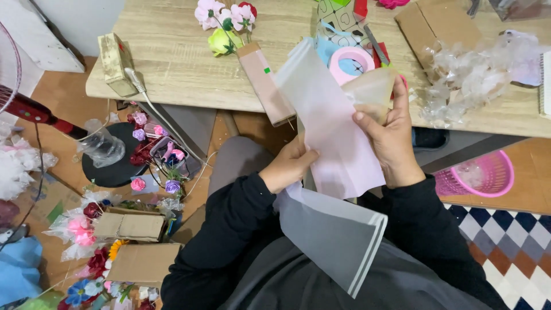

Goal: The person cuts a sheet of translucent pink paper with scissors and wraps it around a bouquet of artificial flowers. They then fold and secure the paper around the stems using a small piece of green tape.

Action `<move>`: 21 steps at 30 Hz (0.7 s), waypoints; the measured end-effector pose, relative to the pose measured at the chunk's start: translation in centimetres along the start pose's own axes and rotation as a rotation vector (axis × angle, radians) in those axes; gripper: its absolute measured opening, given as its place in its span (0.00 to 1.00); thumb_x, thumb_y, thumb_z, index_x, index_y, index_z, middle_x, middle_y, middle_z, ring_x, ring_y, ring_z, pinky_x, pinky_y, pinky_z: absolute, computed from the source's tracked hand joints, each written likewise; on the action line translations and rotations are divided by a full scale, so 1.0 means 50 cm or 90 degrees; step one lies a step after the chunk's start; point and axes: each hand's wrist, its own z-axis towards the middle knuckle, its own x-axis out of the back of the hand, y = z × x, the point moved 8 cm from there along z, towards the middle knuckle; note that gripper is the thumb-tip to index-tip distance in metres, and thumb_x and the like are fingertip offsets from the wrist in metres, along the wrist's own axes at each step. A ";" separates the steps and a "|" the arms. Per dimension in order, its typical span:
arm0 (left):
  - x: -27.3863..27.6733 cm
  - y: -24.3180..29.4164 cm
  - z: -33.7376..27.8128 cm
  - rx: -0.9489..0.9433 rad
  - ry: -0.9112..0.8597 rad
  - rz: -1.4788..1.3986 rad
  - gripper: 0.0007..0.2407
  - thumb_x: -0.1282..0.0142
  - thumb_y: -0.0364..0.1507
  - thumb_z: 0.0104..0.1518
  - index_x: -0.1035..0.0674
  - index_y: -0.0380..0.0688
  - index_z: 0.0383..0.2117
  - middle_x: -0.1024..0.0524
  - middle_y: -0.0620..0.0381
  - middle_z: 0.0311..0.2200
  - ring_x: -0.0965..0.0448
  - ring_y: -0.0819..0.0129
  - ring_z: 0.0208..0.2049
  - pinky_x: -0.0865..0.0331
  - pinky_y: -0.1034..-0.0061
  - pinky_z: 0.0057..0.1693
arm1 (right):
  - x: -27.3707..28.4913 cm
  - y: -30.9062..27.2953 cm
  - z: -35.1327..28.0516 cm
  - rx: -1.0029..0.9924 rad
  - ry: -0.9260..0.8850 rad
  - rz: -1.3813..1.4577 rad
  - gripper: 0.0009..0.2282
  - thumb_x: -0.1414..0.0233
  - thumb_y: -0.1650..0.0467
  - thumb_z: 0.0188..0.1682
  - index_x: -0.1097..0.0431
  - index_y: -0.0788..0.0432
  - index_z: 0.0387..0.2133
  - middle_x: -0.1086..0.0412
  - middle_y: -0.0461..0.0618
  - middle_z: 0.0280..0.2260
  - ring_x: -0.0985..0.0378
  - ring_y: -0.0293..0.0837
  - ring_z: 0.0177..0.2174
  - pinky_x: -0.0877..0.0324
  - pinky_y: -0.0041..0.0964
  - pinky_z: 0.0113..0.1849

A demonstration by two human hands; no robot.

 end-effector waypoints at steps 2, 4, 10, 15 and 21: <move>-0.010 0.013 -0.016 0.059 0.007 0.078 0.30 0.45 0.36 0.59 0.40 0.42 0.68 0.32 0.45 0.62 0.32 0.58 0.63 0.35 0.58 0.64 | -0.024 -0.042 -0.015 0.016 0.025 0.010 0.44 0.40 0.85 0.47 0.55 0.42 0.72 0.24 0.57 0.51 0.16 0.47 0.47 0.17 0.46 0.52; -0.018 0.039 -0.032 0.118 0.013 0.157 0.36 0.39 0.44 0.54 0.40 0.44 0.67 0.33 0.44 0.63 0.33 0.56 0.64 0.34 0.59 0.64 | -0.045 -0.093 -0.024 0.033 0.050 0.019 0.43 0.41 0.85 0.48 0.56 0.42 0.73 0.24 0.55 0.53 0.16 0.45 0.48 0.16 0.45 0.52; -0.029 0.101 -0.041 0.079 0.032 0.241 0.18 0.51 0.40 0.62 0.26 0.37 0.48 0.22 0.36 0.43 0.21 0.46 0.50 0.25 0.56 0.53 | 0.019 -0.088 -0.034 0.046 0.091 0.074 0.44 0.40 0.86 0.41 0.51 0.50 0.71 0.34 0.55 0.59 0.23 0.47 0.52 0.22 0.41 0.55; -0.038 0.096 -0.032 0.046 0.029 0.270 0.17 0.57 0.39 0.64 0.28 0.37 0.49 0.25 0.29 0.44 0.25 0.35 0.53 0.29 0.51 0.56 | 0.099 -0.054 -0.041 0.167 -0.014 -0.149 0.45 0.32 0.81 0.37 0.47 0.53 0.71 0.59 0.51 0.66 0.46 0.49 0.64 0.48 0.45 0.66; -0.030 0.097 -0.033 0.131 0.031 0.285 0.14 0.64 0.32 0.58 0.26 0.53 0.47 0.24 0.61 0.33 0.25 0.69 0.33 0.32 0.74 0.41 | 0.027 -0.076 0.017 -0.209 0.181 -0.353 0.39 0.33 0.62 0.38 0.44 0.37 0.66 0.73 0.45 0.72 0.73 0.50 0.71 0.42 0.51 0.64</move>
